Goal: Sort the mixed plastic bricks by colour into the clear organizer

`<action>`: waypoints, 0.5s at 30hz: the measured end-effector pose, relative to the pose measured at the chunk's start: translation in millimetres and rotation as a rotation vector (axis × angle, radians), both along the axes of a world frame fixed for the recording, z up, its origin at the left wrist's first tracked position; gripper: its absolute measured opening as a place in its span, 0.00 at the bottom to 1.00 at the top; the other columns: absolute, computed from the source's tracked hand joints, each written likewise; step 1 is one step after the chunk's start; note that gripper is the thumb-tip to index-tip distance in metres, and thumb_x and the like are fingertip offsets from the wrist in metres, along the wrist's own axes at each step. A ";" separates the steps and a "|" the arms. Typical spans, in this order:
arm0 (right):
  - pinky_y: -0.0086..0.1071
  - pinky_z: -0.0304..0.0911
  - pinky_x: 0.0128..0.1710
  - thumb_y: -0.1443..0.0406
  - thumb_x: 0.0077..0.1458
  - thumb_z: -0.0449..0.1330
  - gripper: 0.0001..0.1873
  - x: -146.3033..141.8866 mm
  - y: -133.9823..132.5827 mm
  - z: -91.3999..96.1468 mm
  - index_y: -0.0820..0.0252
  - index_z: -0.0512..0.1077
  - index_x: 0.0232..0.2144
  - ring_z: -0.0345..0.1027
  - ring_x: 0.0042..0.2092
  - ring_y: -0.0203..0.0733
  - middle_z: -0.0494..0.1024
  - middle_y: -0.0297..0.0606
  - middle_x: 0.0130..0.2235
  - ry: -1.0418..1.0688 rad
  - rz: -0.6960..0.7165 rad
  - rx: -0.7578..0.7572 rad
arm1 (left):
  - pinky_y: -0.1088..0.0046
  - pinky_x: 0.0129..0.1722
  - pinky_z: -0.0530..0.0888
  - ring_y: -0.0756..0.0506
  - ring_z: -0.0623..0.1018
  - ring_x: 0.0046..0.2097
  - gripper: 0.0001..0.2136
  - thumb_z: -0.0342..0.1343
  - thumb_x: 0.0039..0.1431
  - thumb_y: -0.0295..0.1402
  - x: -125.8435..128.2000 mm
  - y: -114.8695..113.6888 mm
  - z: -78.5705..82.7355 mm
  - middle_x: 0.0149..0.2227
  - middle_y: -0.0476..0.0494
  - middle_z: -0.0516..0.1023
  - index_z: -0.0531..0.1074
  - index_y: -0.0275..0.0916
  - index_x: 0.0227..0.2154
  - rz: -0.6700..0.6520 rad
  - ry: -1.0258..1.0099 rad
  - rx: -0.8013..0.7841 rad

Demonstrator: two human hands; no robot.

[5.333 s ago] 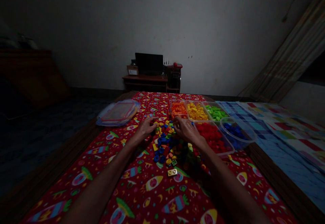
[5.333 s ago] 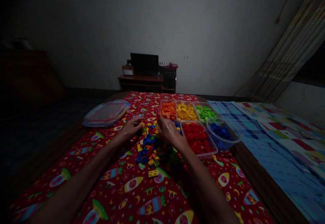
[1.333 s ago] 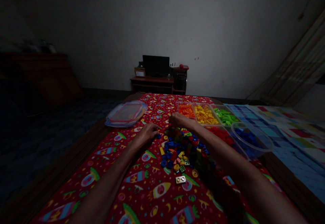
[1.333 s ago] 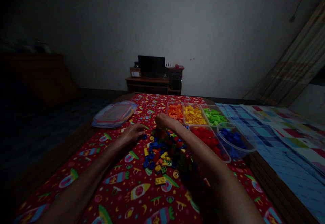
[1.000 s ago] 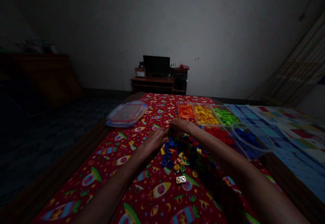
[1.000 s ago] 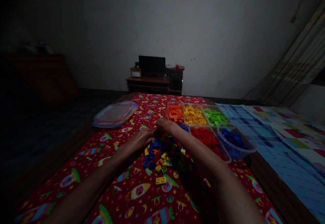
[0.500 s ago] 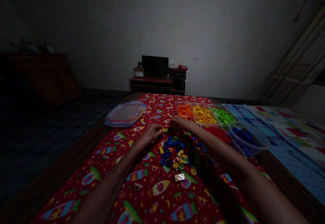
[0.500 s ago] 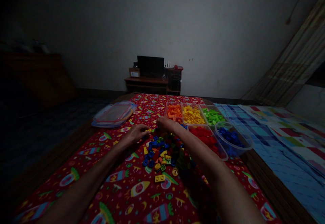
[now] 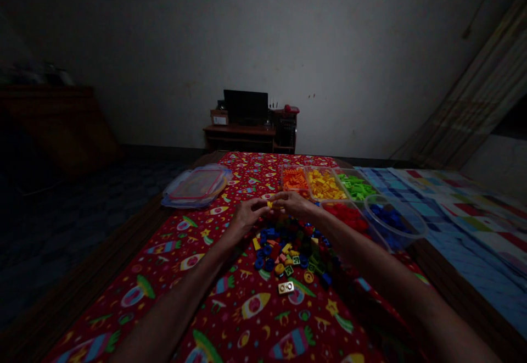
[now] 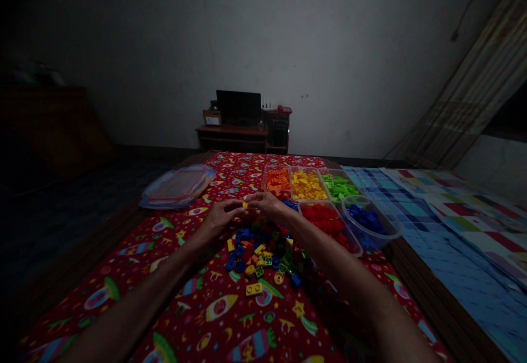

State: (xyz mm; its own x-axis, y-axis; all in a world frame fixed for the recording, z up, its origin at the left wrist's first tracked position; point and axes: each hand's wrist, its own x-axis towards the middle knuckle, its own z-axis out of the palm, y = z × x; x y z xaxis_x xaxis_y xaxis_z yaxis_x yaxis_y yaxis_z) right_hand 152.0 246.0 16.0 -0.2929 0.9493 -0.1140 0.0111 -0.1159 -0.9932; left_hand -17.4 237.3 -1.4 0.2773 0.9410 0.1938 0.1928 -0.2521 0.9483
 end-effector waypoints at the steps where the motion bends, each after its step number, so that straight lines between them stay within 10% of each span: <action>1: 0.24 0.61 0.27 0.67 0.44 0.64 0.06 -0.3 -1.7 -0.4 0.64 0.73 0.28 0.67 0.25 0.30 0.75 0.32 0.24 0.036 -0.001 -0.019 | 0.70 0.31 0.74 0.44 0.78 0.30 0.11 0.57 0.48 0.36 1.4 -0.3 1.0 0.28 0.44 0.80 0.76 0.35 0.33 0.022 0.046 0.055; 6: 0.26 0.65 0.28 0.62 0.35 0.71 0.18 -1.3 -10.7 -1.8 0.63 0.70 0.28 0.69 0.25 0.32 0.75 0.31 0.23 0.144 0.034 -0.034 | 0.72 0.35 0.72 0.46 0.78 0.33 0.06 0.55 0.50 0.30 6.7 -3.5 4.4 0.30 0.45 0.80 0.78 0.38 0.27 0.127 0.285 0.330; 15: 0.29 0.69 0.32 0.66 0.32 0.71 0.18 28.7 -14.7 6.6 0.62 0.69 0.28 0.71 0.27 0.34 0.75 0.31 0.23 0.112 -0.047 -0.023 | 0.70 0.40 0.74 0.44 0.79 0.40 0.11 0.56 0.52 0.36 11.7 -5.9 3.5 0.38 0.44 0.81 0.78 0.40 0.37 0.016 0.278 0.349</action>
State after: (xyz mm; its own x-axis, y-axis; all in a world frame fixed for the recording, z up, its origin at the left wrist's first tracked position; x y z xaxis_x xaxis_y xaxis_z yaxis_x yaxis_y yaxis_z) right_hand 180.7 231.3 22.7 -0.2600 0.9598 -0.1052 -0.1058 -0.1366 -0.9850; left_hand -5.7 231.4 2.2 0.3498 0.8372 0.4204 0.4347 -0.5426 0.7188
